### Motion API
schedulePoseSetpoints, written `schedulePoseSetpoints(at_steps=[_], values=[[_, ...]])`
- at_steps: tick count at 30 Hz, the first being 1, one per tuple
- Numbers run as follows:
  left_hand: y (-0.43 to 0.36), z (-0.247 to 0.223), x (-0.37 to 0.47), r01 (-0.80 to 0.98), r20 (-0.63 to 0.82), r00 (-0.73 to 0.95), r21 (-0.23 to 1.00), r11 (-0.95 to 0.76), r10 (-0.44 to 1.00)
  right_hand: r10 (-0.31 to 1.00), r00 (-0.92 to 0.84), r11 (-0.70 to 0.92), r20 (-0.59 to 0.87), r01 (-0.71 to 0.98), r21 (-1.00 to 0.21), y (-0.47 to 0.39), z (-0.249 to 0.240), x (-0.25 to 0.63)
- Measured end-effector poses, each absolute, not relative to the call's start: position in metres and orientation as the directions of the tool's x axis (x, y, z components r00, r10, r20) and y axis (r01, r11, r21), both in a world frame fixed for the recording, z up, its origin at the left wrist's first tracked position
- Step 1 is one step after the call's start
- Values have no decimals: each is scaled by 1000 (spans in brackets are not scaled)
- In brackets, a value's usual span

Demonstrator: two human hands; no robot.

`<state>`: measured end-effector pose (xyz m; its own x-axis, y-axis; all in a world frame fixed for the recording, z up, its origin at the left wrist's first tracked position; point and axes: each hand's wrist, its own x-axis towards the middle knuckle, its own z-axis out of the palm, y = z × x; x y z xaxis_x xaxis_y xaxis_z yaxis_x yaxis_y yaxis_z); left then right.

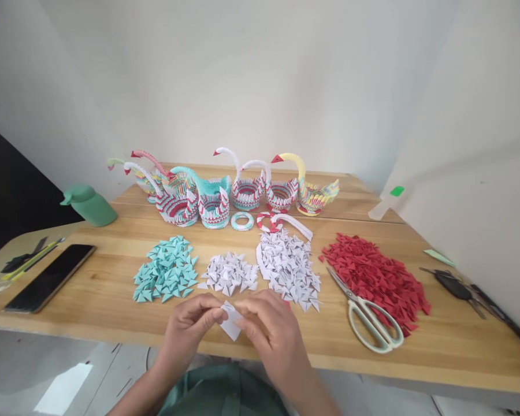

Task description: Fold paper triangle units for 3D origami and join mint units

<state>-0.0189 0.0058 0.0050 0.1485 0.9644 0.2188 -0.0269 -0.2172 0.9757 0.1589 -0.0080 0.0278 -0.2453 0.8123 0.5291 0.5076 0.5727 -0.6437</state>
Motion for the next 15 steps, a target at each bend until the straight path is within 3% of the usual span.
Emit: schedulePoseSetpoints(at_steps=[2,5,15], values=[[3,2,-17,-160,110,188,984,-80,976,851,-198,521,486,431,-737,-11,21,155],[-1,-2,-13,-244,81,231,970,-23,970,871,-147,488,468,354,-797,-14,14,150],[-9,-2,-12,-94,205,215,977,-189,955,818,-142,567,557,357,-742,-19,12,151]])
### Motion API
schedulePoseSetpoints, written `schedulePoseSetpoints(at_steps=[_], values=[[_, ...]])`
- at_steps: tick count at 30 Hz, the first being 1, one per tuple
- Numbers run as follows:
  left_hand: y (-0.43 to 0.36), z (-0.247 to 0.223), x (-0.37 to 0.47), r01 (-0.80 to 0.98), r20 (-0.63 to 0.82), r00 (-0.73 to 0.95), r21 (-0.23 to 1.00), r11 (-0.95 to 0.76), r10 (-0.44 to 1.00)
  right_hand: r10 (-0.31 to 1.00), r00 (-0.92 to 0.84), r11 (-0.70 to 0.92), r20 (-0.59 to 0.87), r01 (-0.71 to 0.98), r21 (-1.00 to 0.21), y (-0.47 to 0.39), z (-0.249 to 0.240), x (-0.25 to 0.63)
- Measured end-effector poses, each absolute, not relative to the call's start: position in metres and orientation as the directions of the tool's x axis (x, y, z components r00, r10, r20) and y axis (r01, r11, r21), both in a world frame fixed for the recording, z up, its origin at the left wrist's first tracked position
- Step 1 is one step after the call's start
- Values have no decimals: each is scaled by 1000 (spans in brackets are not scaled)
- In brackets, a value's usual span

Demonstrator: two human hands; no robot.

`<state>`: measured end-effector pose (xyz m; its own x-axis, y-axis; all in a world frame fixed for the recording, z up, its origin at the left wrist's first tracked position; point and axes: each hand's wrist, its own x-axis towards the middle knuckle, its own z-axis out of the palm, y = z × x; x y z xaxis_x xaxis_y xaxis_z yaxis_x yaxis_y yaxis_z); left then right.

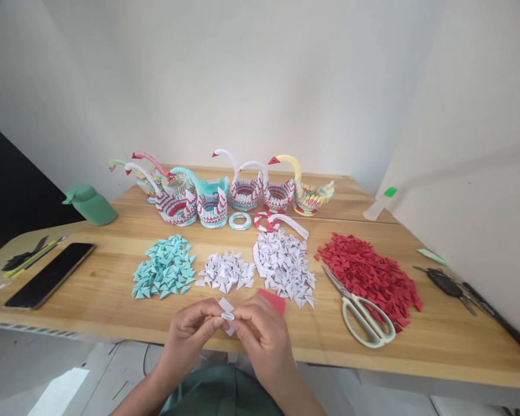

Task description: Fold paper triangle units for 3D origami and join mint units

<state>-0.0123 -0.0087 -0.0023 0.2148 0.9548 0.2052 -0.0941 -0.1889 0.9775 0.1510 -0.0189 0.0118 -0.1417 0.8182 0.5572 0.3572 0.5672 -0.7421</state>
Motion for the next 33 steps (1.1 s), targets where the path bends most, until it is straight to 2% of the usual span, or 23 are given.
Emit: schedulePoseSetpoints(at_steps=[14,25,33], values=[[-9,-8,-12,-81,221,248,975,-207,943,814,-170,577,555,346,-740,-18,11,151],[-5,-14,-13,-86,145,250,988,-127,957,829,-164,554,535,367,-747,-15,10,149],[-4,-14,-11,-204,62,247,979,-11,967,857,-140,508,496,395,-765,-14,10,143]])
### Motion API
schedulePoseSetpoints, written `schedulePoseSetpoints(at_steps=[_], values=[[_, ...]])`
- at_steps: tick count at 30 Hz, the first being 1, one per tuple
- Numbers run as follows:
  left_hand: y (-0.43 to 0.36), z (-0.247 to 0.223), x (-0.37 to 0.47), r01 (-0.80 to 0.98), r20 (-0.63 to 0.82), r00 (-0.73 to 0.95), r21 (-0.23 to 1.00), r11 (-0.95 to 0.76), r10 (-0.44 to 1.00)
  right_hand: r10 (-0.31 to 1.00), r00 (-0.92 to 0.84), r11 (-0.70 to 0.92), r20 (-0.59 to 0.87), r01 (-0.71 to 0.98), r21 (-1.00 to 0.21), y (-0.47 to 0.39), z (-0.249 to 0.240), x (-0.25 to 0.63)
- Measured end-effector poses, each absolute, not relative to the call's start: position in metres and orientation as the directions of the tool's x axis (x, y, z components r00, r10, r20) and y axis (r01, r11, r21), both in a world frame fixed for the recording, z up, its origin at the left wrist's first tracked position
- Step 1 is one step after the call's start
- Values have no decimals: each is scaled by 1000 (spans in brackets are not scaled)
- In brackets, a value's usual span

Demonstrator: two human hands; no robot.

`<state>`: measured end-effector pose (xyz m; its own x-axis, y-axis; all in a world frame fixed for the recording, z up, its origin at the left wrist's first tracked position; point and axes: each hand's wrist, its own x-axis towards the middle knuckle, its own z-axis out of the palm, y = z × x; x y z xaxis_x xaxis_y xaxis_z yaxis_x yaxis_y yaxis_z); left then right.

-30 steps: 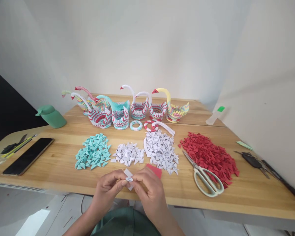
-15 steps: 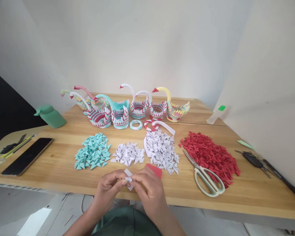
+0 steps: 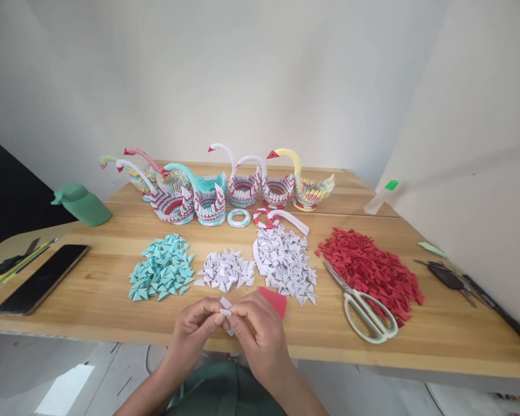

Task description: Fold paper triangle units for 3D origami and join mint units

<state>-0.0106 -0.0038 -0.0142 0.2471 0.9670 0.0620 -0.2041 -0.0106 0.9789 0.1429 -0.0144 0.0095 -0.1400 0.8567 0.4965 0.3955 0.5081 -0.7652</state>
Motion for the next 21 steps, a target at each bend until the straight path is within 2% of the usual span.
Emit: schedulePoseSetpoints(at_steps=[21], values=[[-1,-19,-19,-207,77,210,978,-32,975,831,-136,547,539,366,-752,-8,6,140]])
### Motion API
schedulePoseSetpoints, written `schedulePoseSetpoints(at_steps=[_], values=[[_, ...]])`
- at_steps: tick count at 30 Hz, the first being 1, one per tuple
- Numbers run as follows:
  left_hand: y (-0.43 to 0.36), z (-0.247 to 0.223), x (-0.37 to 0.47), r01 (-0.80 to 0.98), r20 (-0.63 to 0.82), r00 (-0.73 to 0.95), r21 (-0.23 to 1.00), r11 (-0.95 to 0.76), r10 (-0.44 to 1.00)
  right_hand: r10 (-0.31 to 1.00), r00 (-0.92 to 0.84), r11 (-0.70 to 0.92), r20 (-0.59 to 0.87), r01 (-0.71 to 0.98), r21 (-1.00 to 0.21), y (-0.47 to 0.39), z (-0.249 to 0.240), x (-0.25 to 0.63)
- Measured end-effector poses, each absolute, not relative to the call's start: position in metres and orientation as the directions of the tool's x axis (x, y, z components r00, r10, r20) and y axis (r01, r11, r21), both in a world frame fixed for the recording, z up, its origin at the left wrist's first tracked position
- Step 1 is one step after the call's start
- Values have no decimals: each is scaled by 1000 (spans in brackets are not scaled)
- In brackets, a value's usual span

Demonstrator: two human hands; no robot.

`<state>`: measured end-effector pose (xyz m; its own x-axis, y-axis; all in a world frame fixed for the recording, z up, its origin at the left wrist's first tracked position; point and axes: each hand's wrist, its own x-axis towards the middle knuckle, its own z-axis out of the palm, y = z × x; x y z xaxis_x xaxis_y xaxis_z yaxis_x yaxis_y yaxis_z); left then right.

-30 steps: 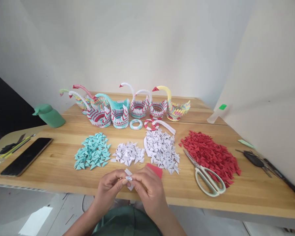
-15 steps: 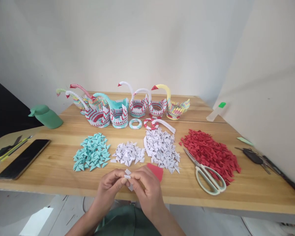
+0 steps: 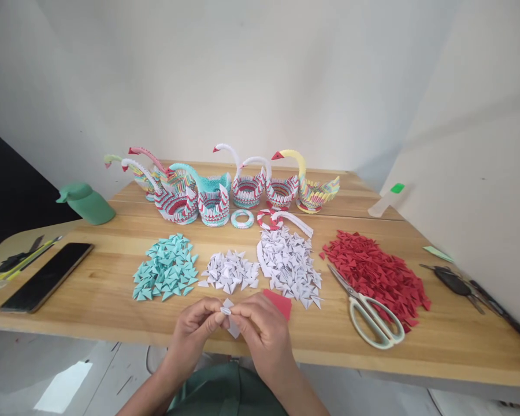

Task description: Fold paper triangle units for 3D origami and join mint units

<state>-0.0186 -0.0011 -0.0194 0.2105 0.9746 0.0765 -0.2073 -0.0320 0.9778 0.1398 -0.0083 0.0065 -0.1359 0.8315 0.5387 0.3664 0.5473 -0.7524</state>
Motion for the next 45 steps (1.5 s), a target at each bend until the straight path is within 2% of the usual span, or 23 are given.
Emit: schedulePoseSetpoints(at_steps=[8,16,23,27,30,34,39,42,45], values=[[-1,-15,-18,-231,81,222,972,-28,972,825,-131,556,550,368,-745,-9,4,138],[-1,-18,-18,-263,92,227,964,-30,969,861,-141,503,489,385,-774,-11,7,136],[-1,-16,-18,-255,37,233,967,24,972,916,-19,384,402,336,-860,-14,4,129],[2,-11,-21,-307,-105,297,930,199,949,970,-54,243,237,279,-929,-9,0,135],[3,-6,-27,-394,-225,457,816,422,861,979,-81,204,188,304,-930,-6,-1,146],[4,-4,-32,-425,-263,653,649,631,710,940,-209,335,271,398,-854,-6,4,154],[4,-8,-30,-463,-254,706,542,702,661,827,-366,552,427,382,-741,-4,15,149],[3,-10,-28,-447,-264,672,599,664,691,819,-343,568,460,371,-734,-3,19,145],[2,-8,-28,-376,-254,478,806,458,841,858,-307,508,412,393,-766,-4,19,144]])
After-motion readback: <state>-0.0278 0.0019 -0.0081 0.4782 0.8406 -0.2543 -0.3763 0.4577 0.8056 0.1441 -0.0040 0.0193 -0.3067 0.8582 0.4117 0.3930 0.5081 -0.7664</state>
